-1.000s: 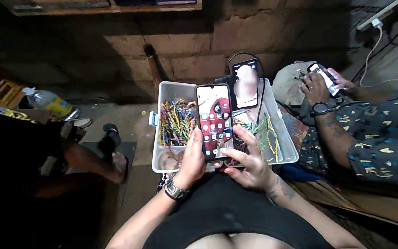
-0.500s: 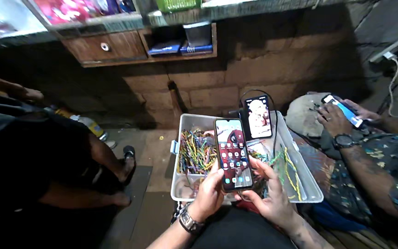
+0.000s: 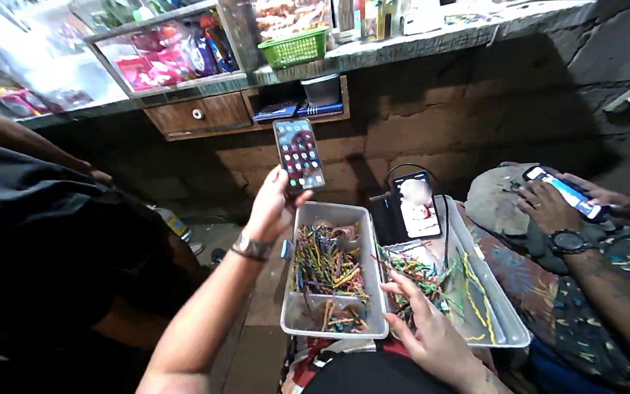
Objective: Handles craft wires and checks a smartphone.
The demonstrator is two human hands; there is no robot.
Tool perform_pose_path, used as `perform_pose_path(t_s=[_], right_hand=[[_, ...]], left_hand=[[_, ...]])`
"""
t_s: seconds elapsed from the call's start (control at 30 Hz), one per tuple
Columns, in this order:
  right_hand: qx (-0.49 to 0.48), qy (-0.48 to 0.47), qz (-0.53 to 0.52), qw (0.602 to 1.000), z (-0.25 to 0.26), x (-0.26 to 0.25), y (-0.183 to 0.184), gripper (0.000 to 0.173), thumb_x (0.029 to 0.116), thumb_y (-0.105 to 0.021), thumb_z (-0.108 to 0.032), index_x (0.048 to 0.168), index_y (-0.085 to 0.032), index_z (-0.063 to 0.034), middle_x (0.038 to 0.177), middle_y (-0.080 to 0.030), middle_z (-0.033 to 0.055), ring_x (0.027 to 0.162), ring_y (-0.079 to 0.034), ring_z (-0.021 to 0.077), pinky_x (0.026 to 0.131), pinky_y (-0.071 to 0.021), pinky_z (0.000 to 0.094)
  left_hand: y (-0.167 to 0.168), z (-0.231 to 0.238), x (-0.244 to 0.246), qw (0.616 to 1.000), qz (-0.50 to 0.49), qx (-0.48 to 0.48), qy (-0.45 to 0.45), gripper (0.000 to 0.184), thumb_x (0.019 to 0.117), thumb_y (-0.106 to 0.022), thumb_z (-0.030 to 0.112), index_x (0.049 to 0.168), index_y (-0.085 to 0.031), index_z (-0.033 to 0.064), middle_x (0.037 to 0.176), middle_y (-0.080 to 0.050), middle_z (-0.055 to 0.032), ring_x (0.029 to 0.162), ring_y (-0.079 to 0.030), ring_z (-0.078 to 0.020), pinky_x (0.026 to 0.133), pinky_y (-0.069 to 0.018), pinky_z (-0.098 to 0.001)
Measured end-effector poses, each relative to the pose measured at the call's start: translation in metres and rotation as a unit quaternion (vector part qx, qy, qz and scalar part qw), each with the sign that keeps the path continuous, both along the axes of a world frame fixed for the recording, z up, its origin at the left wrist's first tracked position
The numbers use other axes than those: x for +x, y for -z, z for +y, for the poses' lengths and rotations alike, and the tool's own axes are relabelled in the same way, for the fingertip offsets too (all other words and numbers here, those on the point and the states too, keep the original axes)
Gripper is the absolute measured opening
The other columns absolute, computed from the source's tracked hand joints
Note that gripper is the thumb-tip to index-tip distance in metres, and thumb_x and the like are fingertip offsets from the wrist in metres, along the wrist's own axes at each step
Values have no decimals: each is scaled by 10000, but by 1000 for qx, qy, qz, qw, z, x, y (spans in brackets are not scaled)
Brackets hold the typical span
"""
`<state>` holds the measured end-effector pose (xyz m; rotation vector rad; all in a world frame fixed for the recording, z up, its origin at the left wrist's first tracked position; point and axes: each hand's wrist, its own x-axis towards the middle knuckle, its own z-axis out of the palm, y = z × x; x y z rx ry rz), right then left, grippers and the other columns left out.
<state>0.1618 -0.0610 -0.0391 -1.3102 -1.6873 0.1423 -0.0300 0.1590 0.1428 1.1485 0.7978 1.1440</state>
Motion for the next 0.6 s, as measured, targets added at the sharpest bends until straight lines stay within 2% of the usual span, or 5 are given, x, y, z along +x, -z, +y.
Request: perform_pose_path(t_s=[0.13, 0.3, 0.4, 0.5, 0.6], right_hand=[[8, -1, 2, 1000, -1, 1, 2, 611, 1037, -558, -347, 1522, -388, -16, 1323, -679, 68, 1234, -630, 144, 1082, -493, 326], [-12, -13, 11, 1000, -2, 0, -2, 585, 1040, -551, -313, 1505, -405, 11, 1291, -693, 94, 1201, -655, 160, 1052, -520, 330], [-33, -30, 11, 999, -7, 1, -7, 587, 1037, -572, -275, 1501, -398, 39, 1286, -696, 118, 1200, -664, 200, 1054, -521, 380], [-29, -28, 6, 999, -10, 0, -6, 580, 1037, -580, -286, 1489, -413, 37, 1270, -704, 112, 1201, -664, 200, 1061, -514, 390], [-6, -25, 2, 1000, -11, 0, -2, 537, 1055, -549, -335, 1475, -446, -16, 1276, -700, 78, 1203, -649, 154, 1067, -504, 330]], left_hand=[[-21, 93, 16, 996, -46, -34, -66, 316, 1102, -402, 221, 1372, -501, 88, 1186, -648, -119, 970, -689, -225, 799, -601, -363], [-50, 182, 35, 979, -142, -83, -120, 434, 1098, -459, 311, 1472, -398, 98, 1362, -527, -151, 1117, -632, -238, 864, -577, -335], [-48, 223, 42, 967, -219, -22, -125, 624, 1116, -269, 482, 1614, -154, 125, 1631, -275, -170, 1419, -448, -294, 1091, -486, -413], [-37, 246, 53, 965, -223, -9, -139, 764, 1059, -93, 635, 1633, -95, 131, 1673, -213, -162, 1481, -371, -315, 1151, -409, -501], [-24, 239, 62, 979, -160, -7, -126, 803, 1033, -80, 680, 1644, -74, 160, 1691, -157, -159, 1520, -281, -343, 1161, -350, -600]])
